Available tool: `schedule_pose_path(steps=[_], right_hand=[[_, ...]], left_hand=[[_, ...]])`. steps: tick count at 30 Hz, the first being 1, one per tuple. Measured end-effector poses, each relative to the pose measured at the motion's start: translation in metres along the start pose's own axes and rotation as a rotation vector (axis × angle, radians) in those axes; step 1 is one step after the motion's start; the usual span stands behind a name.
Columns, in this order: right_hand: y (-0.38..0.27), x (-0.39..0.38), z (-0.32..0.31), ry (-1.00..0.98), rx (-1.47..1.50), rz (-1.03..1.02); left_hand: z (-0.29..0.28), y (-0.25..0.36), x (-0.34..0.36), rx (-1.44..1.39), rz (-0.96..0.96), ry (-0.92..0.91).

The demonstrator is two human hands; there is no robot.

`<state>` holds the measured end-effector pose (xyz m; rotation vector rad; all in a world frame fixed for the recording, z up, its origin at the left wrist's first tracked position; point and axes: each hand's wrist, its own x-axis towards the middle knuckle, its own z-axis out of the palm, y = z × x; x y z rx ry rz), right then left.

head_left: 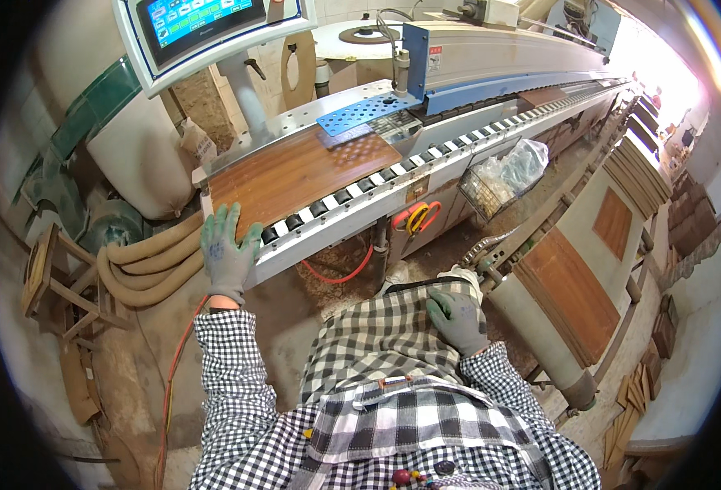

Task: The person feeds rectangular wooden boards through a belt sander one at a time, guiding them with gloved hands and stacking the finished boards on a nearby table. The person repeats this process for multiple boards throughout the clip.

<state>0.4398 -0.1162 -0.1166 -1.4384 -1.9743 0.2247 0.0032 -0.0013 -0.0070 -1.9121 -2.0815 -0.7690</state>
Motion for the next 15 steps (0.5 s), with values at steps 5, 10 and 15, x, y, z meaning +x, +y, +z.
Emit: schedule_pose_path(steps=[5, 10, 15], right_hand=[[-0.0006, -0.0006, -0.0015, 0.008, 0.034, 0.014], [-0.0043, 0.0004, -0.0047, 0.011, 0.029, 0.010], [0.0015, -0.0022, -0.0001, 0.002, 0.036, 0.023]], left_hand=[[0.0005, -0.0002, 0.0006, 0.016, 0.001, 0.019], [-0.0014, 0.0017, 0.0010, -0.006, -0.007, 0.009], [-0.0048, -0.0054, 0.0013, -0.084, 0.036, -0.014]])
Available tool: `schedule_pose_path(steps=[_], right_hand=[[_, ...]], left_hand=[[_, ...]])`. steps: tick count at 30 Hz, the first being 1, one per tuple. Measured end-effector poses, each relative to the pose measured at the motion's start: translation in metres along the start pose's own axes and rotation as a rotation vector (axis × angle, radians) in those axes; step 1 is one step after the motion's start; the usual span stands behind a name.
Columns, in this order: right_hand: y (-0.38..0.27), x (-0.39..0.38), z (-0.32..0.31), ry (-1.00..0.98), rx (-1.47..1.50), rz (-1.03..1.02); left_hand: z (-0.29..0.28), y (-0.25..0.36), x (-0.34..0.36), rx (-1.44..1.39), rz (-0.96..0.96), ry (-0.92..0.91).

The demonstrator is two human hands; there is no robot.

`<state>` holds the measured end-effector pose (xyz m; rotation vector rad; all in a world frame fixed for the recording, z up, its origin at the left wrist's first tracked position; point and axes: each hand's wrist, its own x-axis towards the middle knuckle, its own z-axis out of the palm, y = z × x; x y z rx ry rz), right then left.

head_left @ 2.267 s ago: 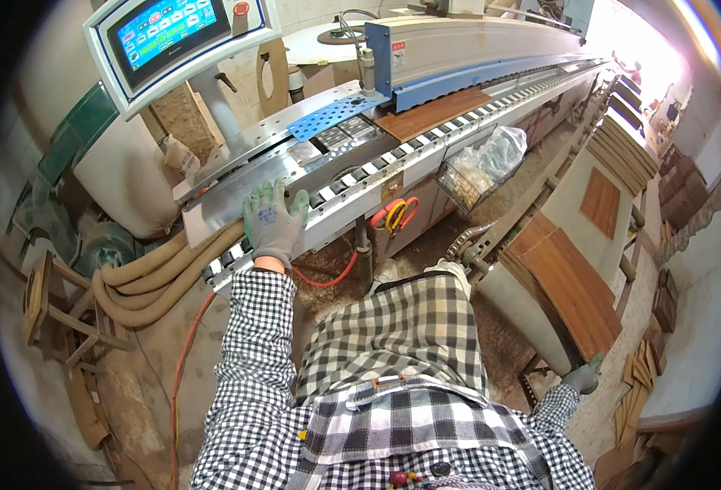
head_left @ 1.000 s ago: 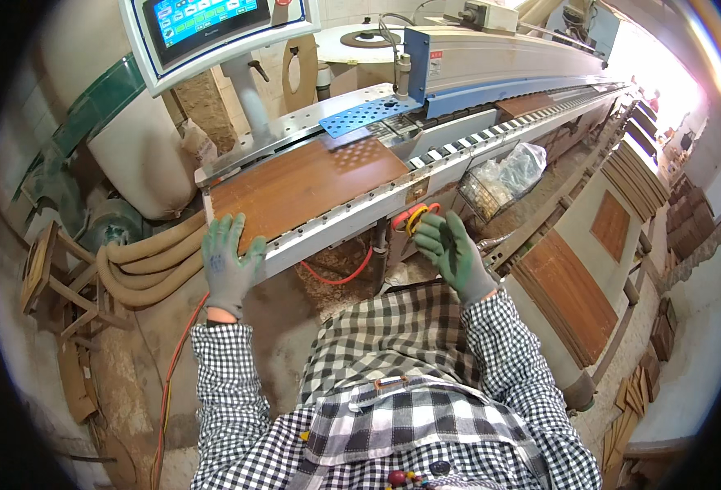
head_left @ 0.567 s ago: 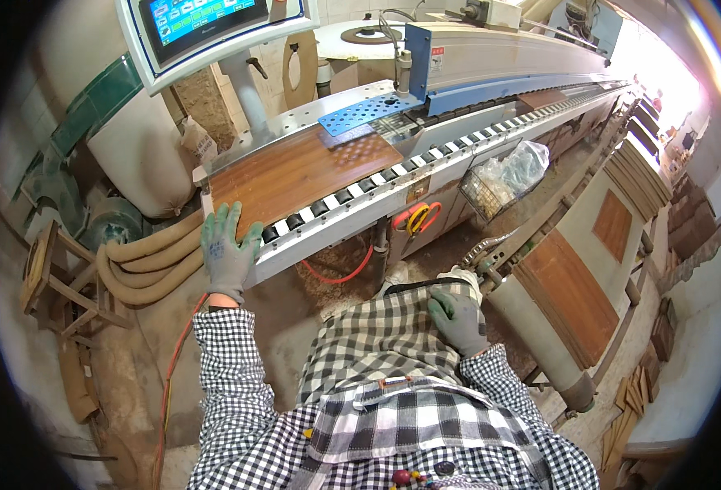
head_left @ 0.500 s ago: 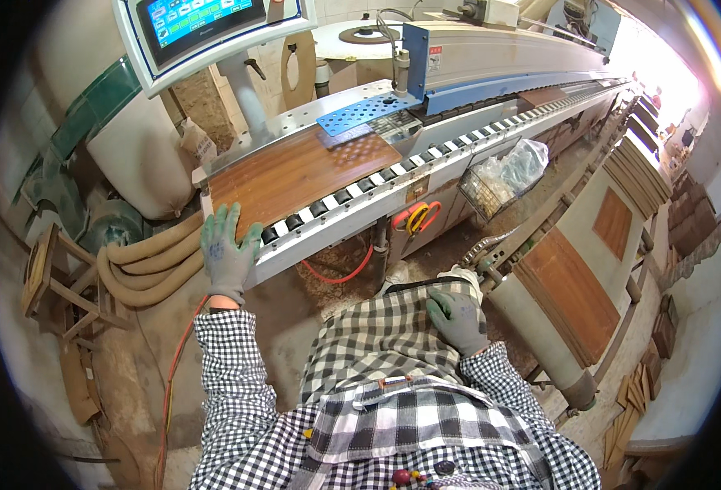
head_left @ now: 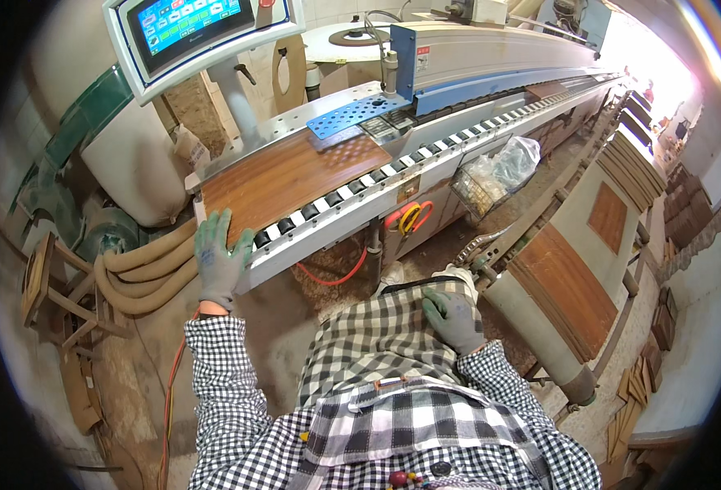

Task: The person feeds rectangular wooden boards through a belt sander one at a time, guiding them with gloved hands and stacking the finished boards on a nearby table. The person repeats this process for multiple boards throughout the clip.

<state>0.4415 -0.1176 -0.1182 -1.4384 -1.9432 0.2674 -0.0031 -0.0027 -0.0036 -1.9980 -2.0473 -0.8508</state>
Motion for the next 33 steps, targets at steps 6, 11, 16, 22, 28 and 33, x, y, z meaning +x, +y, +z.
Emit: schedule_pose_path(steps=[6, 11, 16, 22, 28, 33], right_hand=[[-0.002, 0.002, -0.001, 0.015, 0.012, -0.023], [-0.002, 0.003, -0.002, 0.023, 0.024, -0.043], [-0.002, 0.003, -0.001, 0.051, 0.049, -0.059], [-0.002, 0.003, -0.002, 0.040, 0.041, -0.056], [0.000, 0.002, -0.001, 0.017, 0.020, -0.046], [0.000, 0.002, -0.001, 0.006, 0.039, -0.040]], left_hand=[[-0.008, -0.009, -0.009, 0.060, -0.092, -0.055], [-0.005, -0.014, -0.009, 0.072, -0.088, -0.062], [-0.002, -0.013, -0.007, 0.100, -0.112, -0.063], [-0.003, -0.011, -0.006, 0.104, -0.140, -0.082], [-0.009, 0.007, 0.003, 0.098, -0.159, -0.148], [0.001, 0.036, 0.019, 0.165, -0.167, -0.202]])
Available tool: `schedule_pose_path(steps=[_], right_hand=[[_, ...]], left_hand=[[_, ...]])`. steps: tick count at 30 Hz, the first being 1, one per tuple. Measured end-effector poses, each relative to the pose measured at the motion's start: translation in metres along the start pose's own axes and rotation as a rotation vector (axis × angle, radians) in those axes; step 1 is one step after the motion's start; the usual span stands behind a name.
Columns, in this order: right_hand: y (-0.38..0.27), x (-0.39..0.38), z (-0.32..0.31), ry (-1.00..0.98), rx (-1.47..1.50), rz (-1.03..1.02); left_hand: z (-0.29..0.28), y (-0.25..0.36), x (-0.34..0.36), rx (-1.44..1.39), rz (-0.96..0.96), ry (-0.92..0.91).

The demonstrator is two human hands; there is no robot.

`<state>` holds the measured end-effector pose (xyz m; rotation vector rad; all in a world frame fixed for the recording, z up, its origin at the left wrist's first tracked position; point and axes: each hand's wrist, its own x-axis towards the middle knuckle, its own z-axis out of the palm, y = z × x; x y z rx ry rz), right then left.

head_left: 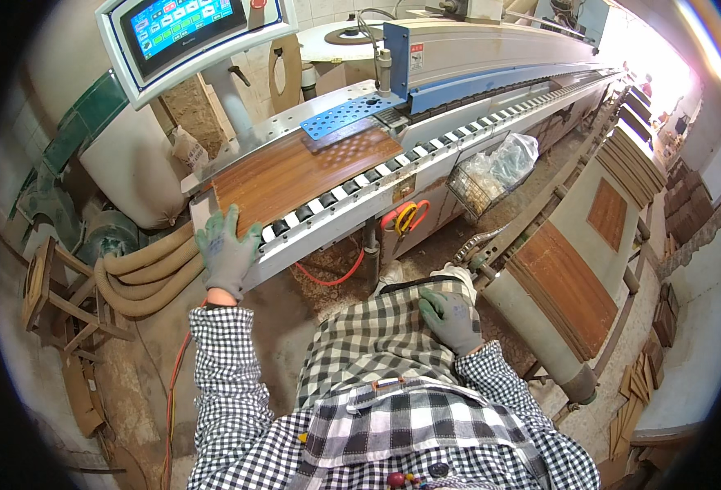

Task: The person feeds rectangular wooden boards through a belt sander one at a time, guiding them with gloved hands and stacking the finished boards on a nearby table. The person repeats this process for multiple boards throughout the clip.

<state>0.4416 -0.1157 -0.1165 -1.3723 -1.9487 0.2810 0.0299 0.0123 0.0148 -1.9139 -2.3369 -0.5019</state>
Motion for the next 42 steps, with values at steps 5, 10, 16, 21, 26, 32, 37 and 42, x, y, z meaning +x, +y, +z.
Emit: schedule_pose_path(steps=[5, 10, 16, 21, 26, 32, 37, 42], right_hand=[[0.002, -0.001, 0.000, 0.011, 0.008, -0.004], [-0.001, -0.002, -0.003, 0.033, 0.095, 0.050], [0.034, -0.024, -0.028, 0.474, 0.577, 0.515], [0.110, -0.087, -0.114, 1.009, 0.279, 0.596], [0.143, -0.186, -0.204, 0.974, -0.658, 1.202], [0.198, -0.267, -0.223, 1.094, 0.007, 1.287], [0.180, -0.256, -0.230, 1.123, 0.093, 1.328], [0.184, -0.291, -0.220, 1.432, 0.301, 1.209]], left_hand=[[0.005, 0.056, 0.010, 0.024, 0.026, 0.024], [0.012, 0.099, 0.025, -0.032, 0.007, -0.068], [0.032, 0.117, 0.030, -0.010, 0.205, 0.070], [0.048, 0.106, 0.033, -0.025, 0.267, 0.192], [0.044, 0.111, 0.030, -0.017, 0.262, 0.178], [0.043, 0.113, 0.031, -0.004, 0.261, 0.163], [0.043, 0.109, 0.029, 0.004, 0.249, 0.165], [0.045, 0.112, 0.031, -0.014, 0.253, 0.161]])
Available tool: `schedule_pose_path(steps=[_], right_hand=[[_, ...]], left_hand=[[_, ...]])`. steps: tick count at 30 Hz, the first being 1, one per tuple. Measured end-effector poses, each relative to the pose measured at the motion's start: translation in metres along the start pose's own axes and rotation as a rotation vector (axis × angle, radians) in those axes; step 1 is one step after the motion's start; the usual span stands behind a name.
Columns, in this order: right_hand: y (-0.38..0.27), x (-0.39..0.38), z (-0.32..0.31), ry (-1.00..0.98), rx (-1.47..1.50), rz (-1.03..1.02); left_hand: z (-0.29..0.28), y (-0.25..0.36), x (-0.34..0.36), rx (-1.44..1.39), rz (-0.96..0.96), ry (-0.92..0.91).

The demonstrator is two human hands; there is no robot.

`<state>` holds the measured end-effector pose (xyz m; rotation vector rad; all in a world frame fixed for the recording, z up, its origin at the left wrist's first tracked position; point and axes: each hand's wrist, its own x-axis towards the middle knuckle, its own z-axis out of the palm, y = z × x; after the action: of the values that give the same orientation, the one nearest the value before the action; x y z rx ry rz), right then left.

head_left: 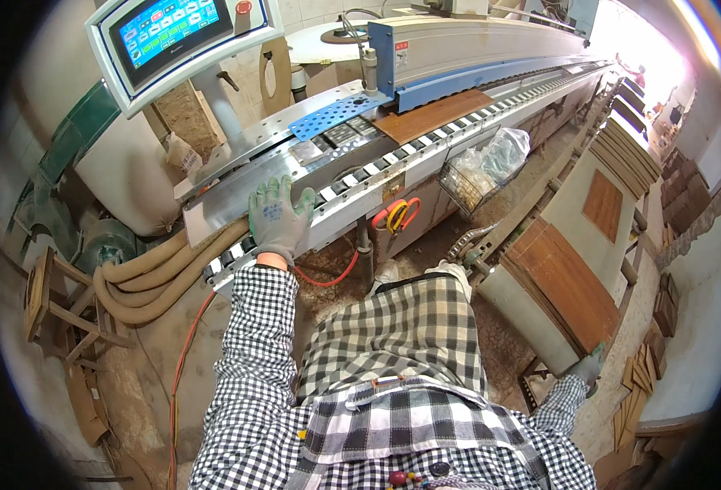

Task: The person feeds rectangular wooden boards through a belt sander one at a time, guiding them with gloved hands and stacking the finished boards on a nearby table. The person repeats this process for multiple boards throughout the clip.

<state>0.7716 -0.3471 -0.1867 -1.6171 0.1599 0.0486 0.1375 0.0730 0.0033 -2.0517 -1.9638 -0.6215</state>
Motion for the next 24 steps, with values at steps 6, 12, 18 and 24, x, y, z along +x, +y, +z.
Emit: schedule_pose_path(steps=[6, 12, 18, 24], right_hand=[[0.019, -0.033, -0.027, 0.109, 0.401, 0.079], [0.023, -0.022, -0.036, -0.231, 0.572, 0.206], [0.004, -0.094, 0.040, -0.609, -0.170, -0.594], [-0.042, -0.183, 0.179, -1.096, 0.147, -0.811]], left_hand=[[-0.001, -0.003, -0.002, 0.005, 0.021, 0.031], [-0.004, -0.011, -0.006, -0.188, 0.099, 0.127], [-0.030, -0.022, -0.041, -0.344, 0.223, 0.109], [-0.068, -0.026, -0.087, -0.330, 0.370, 0.011]])
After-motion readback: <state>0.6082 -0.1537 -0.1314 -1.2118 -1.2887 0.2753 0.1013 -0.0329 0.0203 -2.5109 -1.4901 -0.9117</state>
